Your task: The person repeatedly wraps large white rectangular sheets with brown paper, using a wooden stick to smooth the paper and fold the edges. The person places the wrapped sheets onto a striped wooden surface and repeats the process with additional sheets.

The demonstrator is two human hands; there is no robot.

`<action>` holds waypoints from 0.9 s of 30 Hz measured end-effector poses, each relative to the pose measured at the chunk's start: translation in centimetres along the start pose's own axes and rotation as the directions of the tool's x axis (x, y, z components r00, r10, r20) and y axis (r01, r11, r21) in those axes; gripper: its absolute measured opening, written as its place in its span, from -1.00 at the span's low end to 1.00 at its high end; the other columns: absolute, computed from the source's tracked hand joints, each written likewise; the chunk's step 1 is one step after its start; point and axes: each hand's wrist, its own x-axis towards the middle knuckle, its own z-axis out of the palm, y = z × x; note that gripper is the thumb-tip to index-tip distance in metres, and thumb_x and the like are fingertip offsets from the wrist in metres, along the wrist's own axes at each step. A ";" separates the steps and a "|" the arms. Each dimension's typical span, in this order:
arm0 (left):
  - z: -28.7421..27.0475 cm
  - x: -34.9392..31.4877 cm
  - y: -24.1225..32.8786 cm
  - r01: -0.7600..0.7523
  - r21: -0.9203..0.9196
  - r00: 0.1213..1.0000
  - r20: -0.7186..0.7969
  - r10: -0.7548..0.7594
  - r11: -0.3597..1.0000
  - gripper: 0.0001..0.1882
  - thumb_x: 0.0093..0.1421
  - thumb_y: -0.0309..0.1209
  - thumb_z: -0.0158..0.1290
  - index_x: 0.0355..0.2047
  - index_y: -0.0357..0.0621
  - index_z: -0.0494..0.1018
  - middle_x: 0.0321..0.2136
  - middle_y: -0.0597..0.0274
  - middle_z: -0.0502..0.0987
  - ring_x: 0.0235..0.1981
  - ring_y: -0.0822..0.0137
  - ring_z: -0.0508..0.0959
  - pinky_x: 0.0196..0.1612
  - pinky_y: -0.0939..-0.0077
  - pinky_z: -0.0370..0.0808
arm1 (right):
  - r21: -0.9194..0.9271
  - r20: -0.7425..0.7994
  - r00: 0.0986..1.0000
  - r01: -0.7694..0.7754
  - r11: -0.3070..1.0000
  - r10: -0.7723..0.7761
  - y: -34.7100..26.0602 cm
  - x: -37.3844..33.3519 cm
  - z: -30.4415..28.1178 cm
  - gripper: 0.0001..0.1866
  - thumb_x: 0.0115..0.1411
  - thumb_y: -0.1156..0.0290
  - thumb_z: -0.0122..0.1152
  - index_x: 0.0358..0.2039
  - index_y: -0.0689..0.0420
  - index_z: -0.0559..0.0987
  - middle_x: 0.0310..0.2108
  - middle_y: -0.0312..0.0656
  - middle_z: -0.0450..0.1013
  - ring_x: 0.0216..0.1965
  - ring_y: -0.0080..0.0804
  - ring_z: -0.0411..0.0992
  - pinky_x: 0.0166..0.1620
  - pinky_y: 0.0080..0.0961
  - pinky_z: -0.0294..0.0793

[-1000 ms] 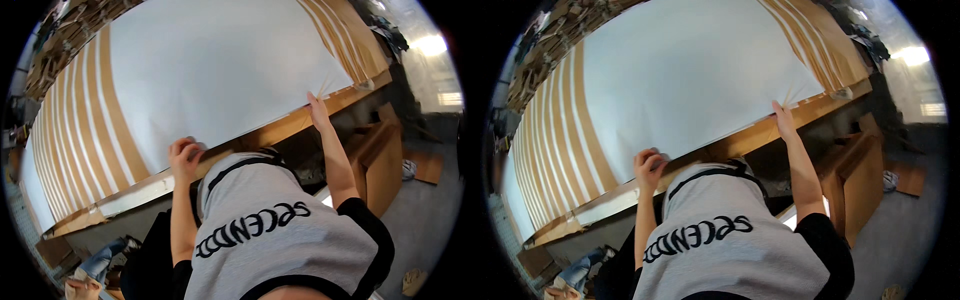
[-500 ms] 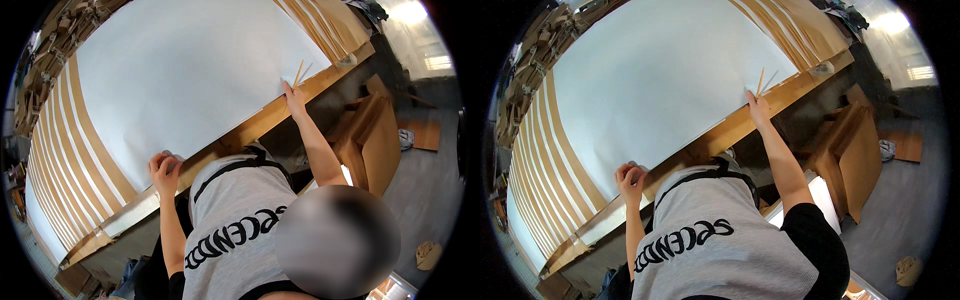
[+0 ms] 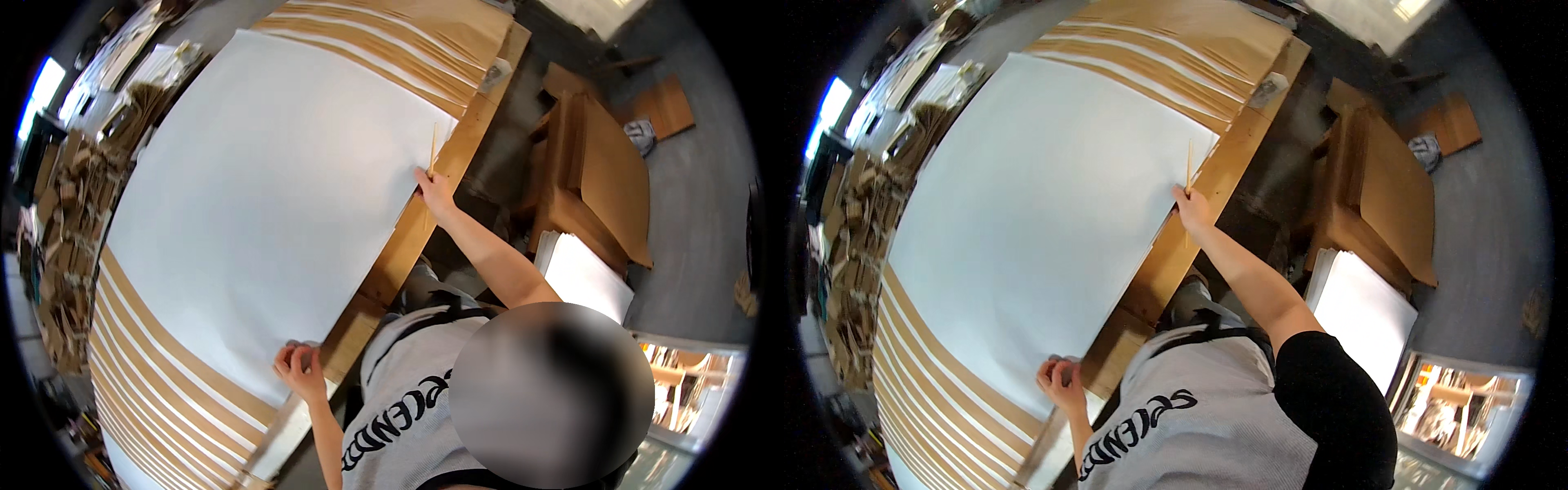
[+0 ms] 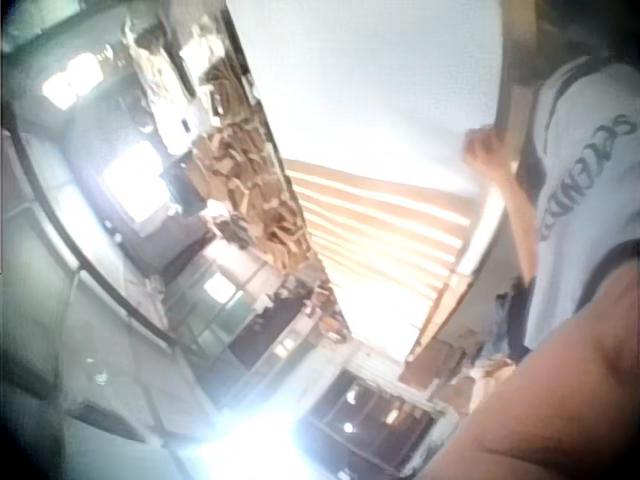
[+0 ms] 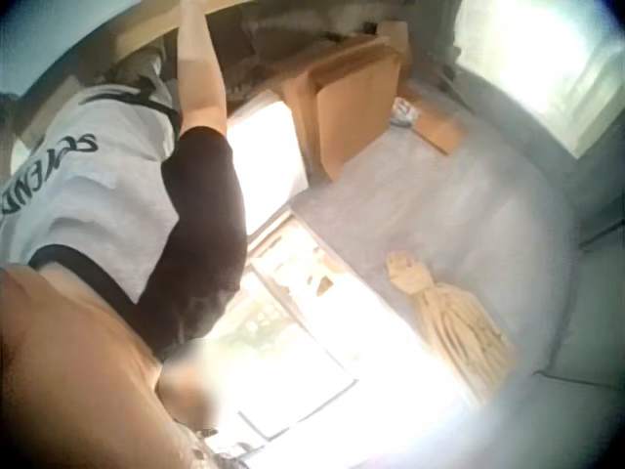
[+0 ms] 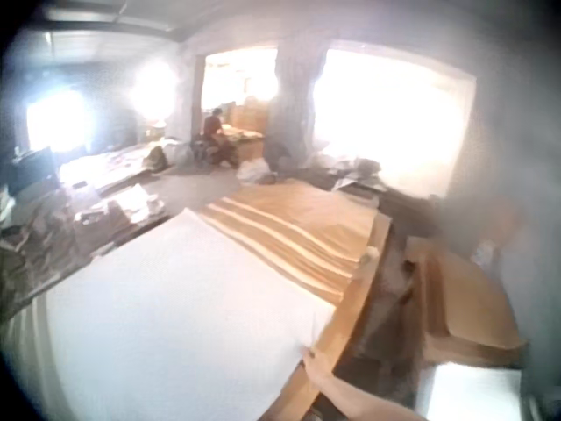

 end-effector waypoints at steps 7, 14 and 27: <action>-0.3 -0.1 0.8 -0.013 -0.032 0.999 0.046 0.014 0.999 -0.79 -0.23 -0.58 0.21 -0.54 -0.13 0.43 -0.29 0.18 0.32 -0.22 0.15 0.31 -0.23 0.32 0.29 | 0.134 0.139 0.984 -0.133 0.982 0.114 -1.0 -0.3 -0.5 -0.64 0.15 0.10 0.00 -0.51 0.17 0.43 -0.59 -0.31 0.33 -0.59 -0.59 0.28 -0.50 -0.68 0.27; -0.6 0.7 2.9 0.058 0.003 0.990 0.125 -0.058 0.998 -0.80 -0.12 -0.55 0.15 -0.43 -0.11 0.45 -0.29 0.20 0.34 -0.24 0.22 0.34 -0.30 0.42 0.32 | 0.164 0.195 0.968 -0.190 0.968 0.157 -2.2 -1.6 -5.5 -0.66 0.15 0.12 -0.04 -0.50 0.17 0.43 -0.62 -0.30 0.35 -0.64 -0.60 0.27 -0.59 -0.67 0.21; 19.4 11.1 30.4 -0.097 -0.404 0.841 0.456 0.293 0.909 -0.74 0.06 -0.54 0.01 -0.19 -0.20 0.37 -0.26 0.18 0.39 -0.29 0.33 0.43 -0.27 0.59 0.38 | -0.283 0.255 0.959 -0.051 0.958 0.126 8.0 0.4 -22.8 -0.75 0.12 0.28 -0.03 -0.37 0.22 0.43 -0.59 -0.13 0.43 -0.57 -0.38 0.42 -0.48 -0.48 0.37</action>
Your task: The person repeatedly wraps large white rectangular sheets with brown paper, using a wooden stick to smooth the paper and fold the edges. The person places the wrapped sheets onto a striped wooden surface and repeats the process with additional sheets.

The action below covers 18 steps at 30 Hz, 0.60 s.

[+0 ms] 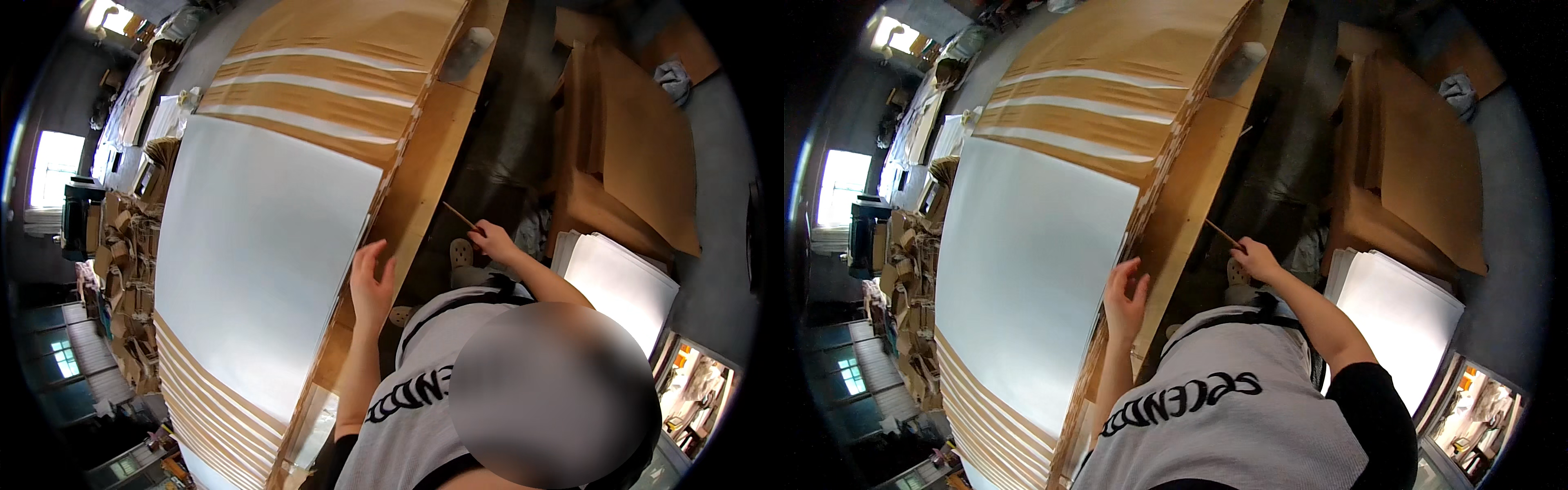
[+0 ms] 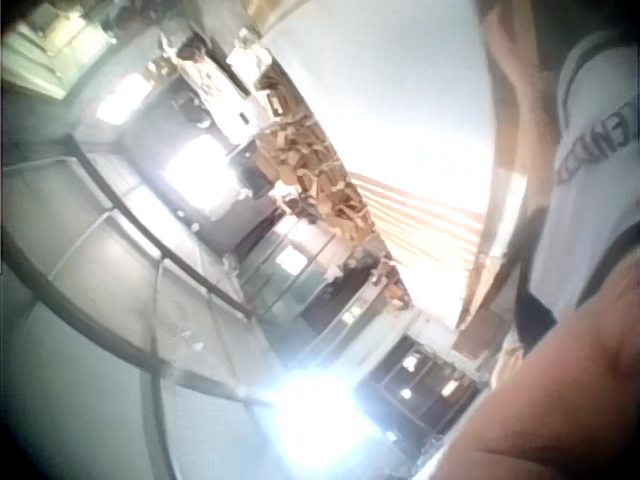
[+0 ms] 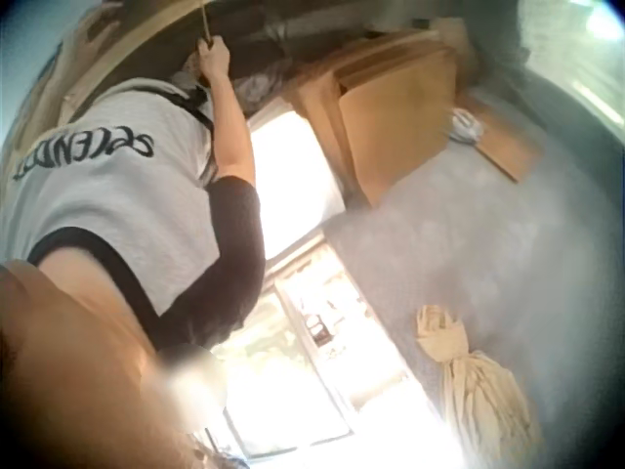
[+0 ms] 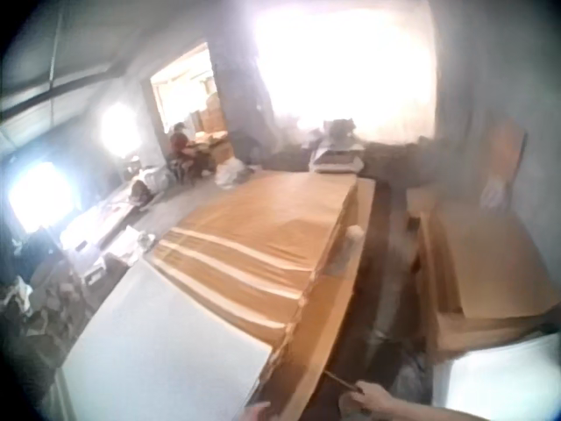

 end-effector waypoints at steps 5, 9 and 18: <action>5.2 7.9 3.2 -0.013 -0.141 0.999 0.033 0.018 0.990 -0.80 0.07 -0.55 -0.01 -0.25 -0.24 0.40 -0.34 0.17 0.40 -0.36 0.36 0.43 -0.32 0.60 0.38 | 0.083 -0.050 0.982 -0.178 0.980 0.183 4.3 -0.4 -8.0 -0.73 0.14 0.27 -0.07 -0.30 0.20 0.46 -0.55 -0.14 0.46 -0.54 -0.34 0.44 -0.43 -0.44 0.40; 11.5 10.5 2.5 0.170 -0.275 0.935 0.349 -0.067 0.946 -0.84 0.13 -0.53 -0.05 -0.26 -0.26 0.40 -0.38 0.31 0.44 -0.36 0.52 0.42 -0.26 0.69 0.35 | 0.162 -0.122 0.972 -0.180 0.970 0.201 6.7 -0.3 -11.5 -0.69 0.14 0.22 -0.11 -0.33 0.19 0.49 -0.51 -0.13 0.48 -0.48 -0.30 0.46 -0.38 -0.40 0.41; 24.8 20.4 7.7 0.190 -0.237 0.507 0.855 0.112 0.953 -0.82 0.11 -0.46 -0.02 -0.27 -0.24 0.41 -0.38 0.25 0.43 -0.40 0.49 0.43 -0.35 0.65 0.37 | 0.091 -0.207 0.939 -0.260 0.961 0.274 7.7 3.5 -17.2 -0.67 0.12 0.13 -0.08 -0.26 0.06 0.51 -0.40 -0.08 0.47 -0.31 -0.12 0.42 -0.22 -0.30 0.38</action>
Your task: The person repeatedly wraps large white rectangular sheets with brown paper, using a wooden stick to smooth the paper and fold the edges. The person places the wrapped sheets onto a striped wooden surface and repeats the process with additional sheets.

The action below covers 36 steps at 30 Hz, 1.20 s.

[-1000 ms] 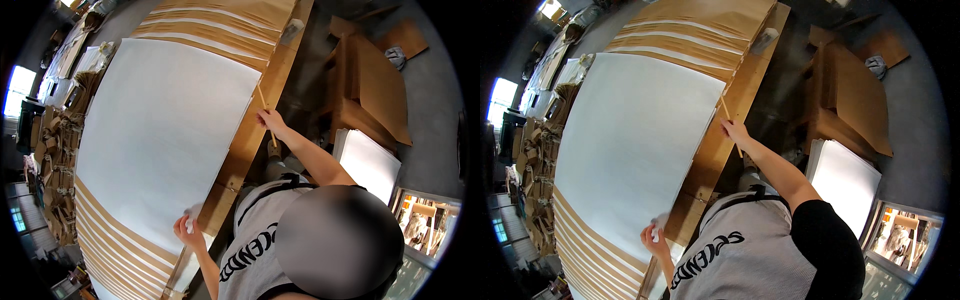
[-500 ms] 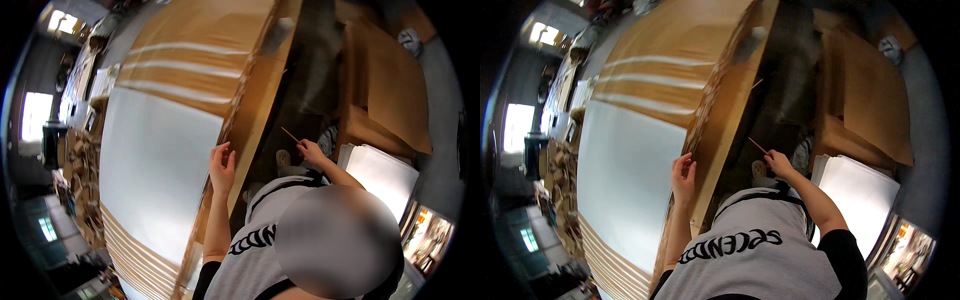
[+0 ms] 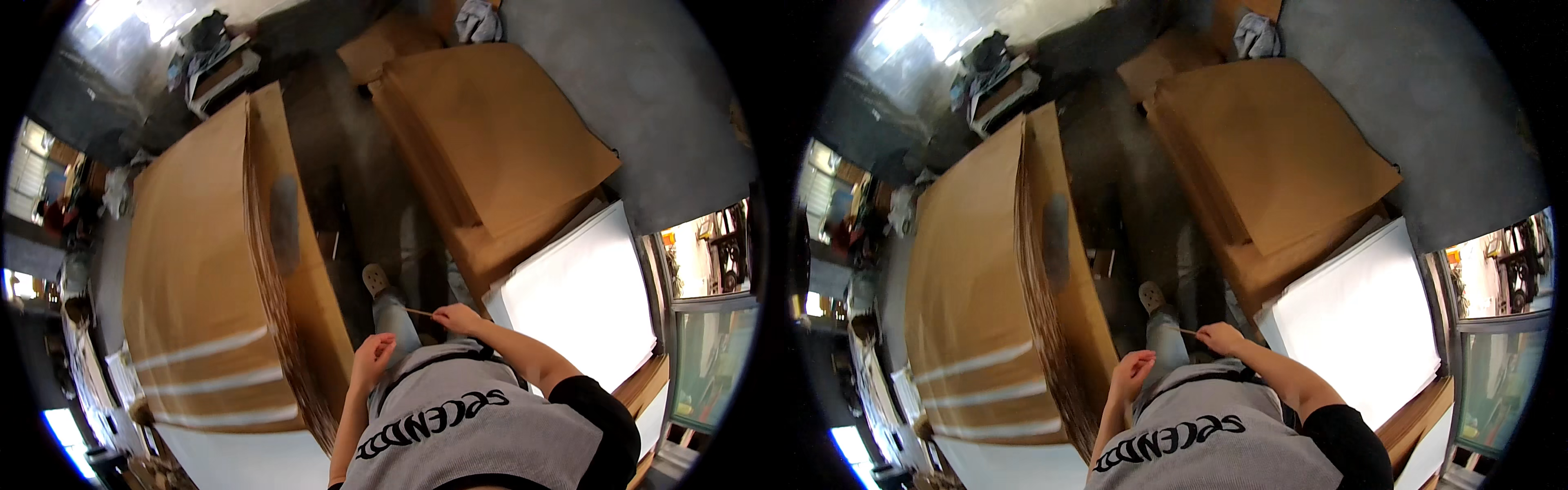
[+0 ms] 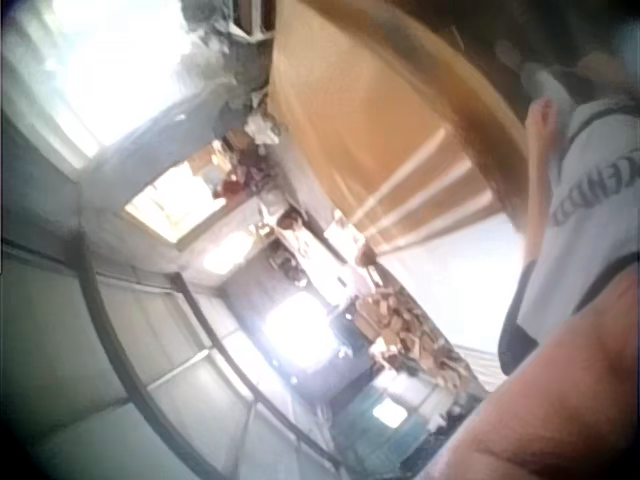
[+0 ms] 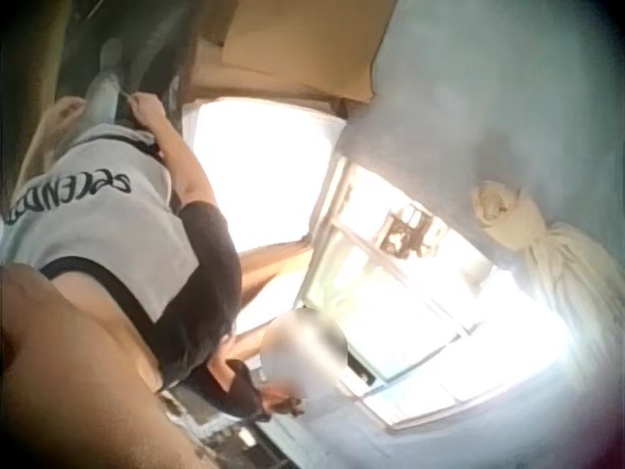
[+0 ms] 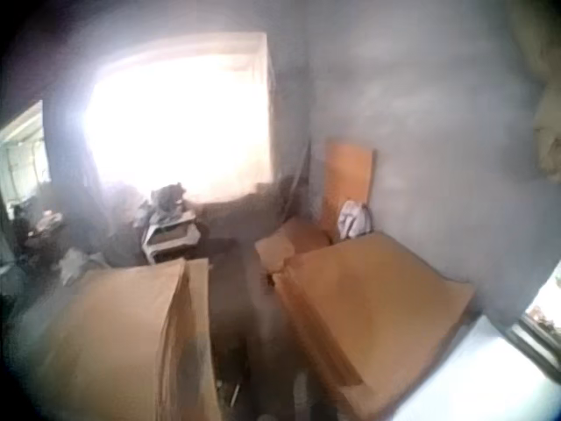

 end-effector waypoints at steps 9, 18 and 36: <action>-9.0 20.0 7.1 -0.057 0.026 0.995 0.088 0.054 0.998 -0.82 0.12 -0.46 -0.02 -0.26 -0.22 0.42 -0.42 0.24 0.46 -0.43 0.46 0.43 -0.34 0.63 0.38 | -0.003 -0.188 0.952 -0.245 0.970 0.240 -4.3 10.2 -11.1 -0.66 0.12 0.11 -0.11 -0.25 0.02 0.50 -0.30 -0.09 0.45 -0.24 -0.09 0.39 -0.18 -0.25 0.36; -15.3 35.3 13.7 0.024 0.078 0.997 0.077 -0.030 0.997 -0.81 0.15 -0.42 -0.03 -0.24 -0.22 0.41 -0.42 0.30 0.47 -0.40 0.51 0.43 -0.32 0.65 0.37 | 0.103 -0.574 0.780 -0.235 0.967 0.251 -2.2 19.8 -20.2 -0.69 0.12 0.19 -0.11 -0.39 0.13 0.52 -0.48 -0.04 0.45 -0.42 -0.13 0.43 -0.35 -0.29 0.37; -13.3 64.7 22.8 0.225 0.262 0.900 0.314 -0.304 0.938 -0.81 0.14 -0.46 -0.03 -0.23 -0.24 0.41 -0.37 0.25 0.49 -0.36 0.50 0.44 -0.29 0.66 0.37 | 0.342 -0.616 0.659 -0.271 0.900 0.432 -1.1 42.0 -43.2 -0.76 0.14 0.33 -0.11 -0.22 0.02 0.48 -0.44 -0.03 0.45 -0.38 -0.09 0.42 -0.31 -0.21 0.39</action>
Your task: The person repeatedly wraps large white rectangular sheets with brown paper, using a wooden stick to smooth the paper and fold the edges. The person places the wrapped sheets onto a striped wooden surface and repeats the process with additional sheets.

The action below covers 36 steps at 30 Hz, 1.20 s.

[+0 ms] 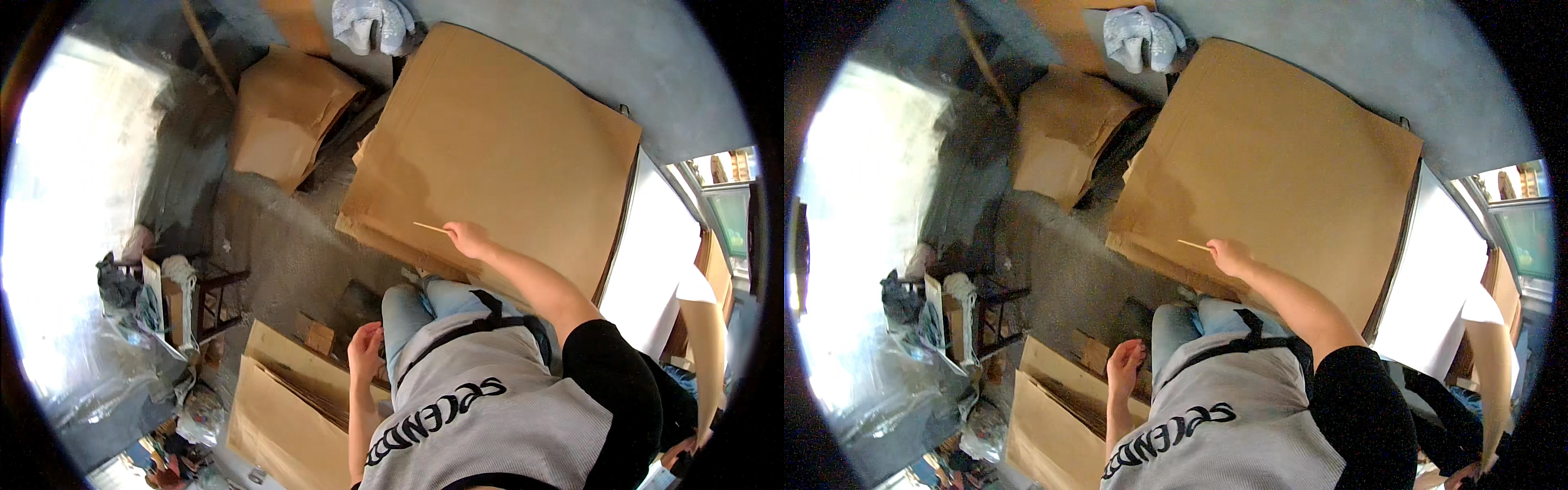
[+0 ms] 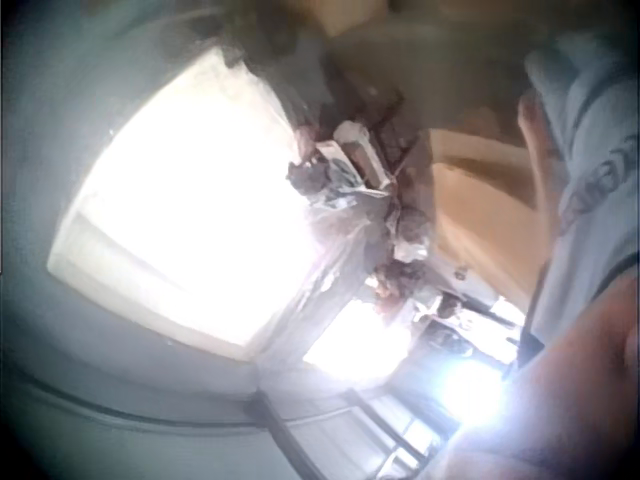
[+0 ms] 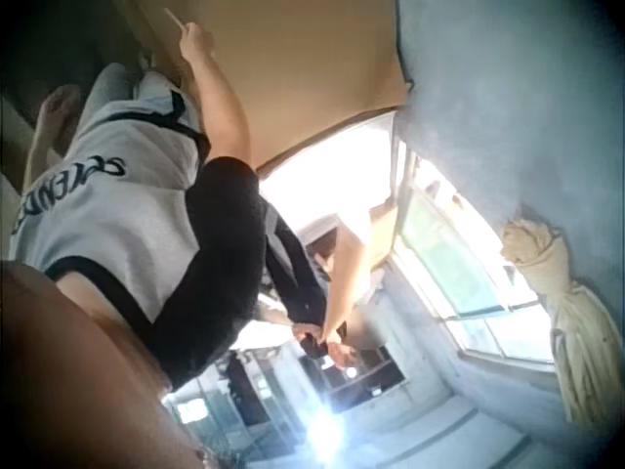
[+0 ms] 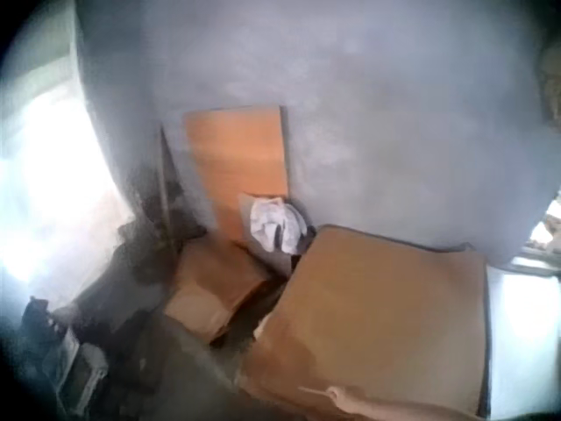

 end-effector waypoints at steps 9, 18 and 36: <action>0.7 17.7 9.1 -0.389 0.575 0.912 0.354 0.210 0.720 -0.74 0.07 -0.48 -0.01 -0.19 -0.19 0.39 -0.31 0.06 0.47 -0.32 0.21 0.50 -0.25 0.46 0.43 | 0.036 -0.291 0.907 -0.309 0.950 0.306 -4.5 12.5 -8.0 -0.66 0.14 0.45 -0.18 -0.07 -0.08 0.41 -0.41 -0.07 0.45 -0.37 -0.18 0.43 -0.39 -0.27 0.39; 2.5 29.9 15.3 -0.747 0.550 0.646 0.733 0.213 0.374 -0.65 0.03 -0.45 -0.05 -0.12 -0.15 0.32 -0.22 0.05 0.42 -0.20 0.03 0.42 -0.18 0.28 0.40 | 0.054 -0.354 0.684 -0.666 0.744 0.637 1.3 7.7 -9.5 -0.68 0.15 0.34 -0.18 -0.10 -0.14 0.44 -0.43 -0.13 0.46 -0.39 -0.22 0.45 -0.35 -0.25 0.41; 6.6 39.1 11.8 -0.104 0.172 0.873 0.487 0.008 0.980 -0.77 0.10 -0.43 0.01 -0.20 -0.11 0.32 -0.35 0.32 0.42 -0.32 0.46 0.43 -0.32 0.57 0.41 | -0.045 -0.285 0.735 -0.651 0.758 0.615 -7.4 20.4 -13.0 -0.64 0.11 0.38 -0.15 -0.09 -0.26 0.44 -0.49 -0.19 0.48 -0.49 -0.24 0.46 -0.45 -0.25 0.42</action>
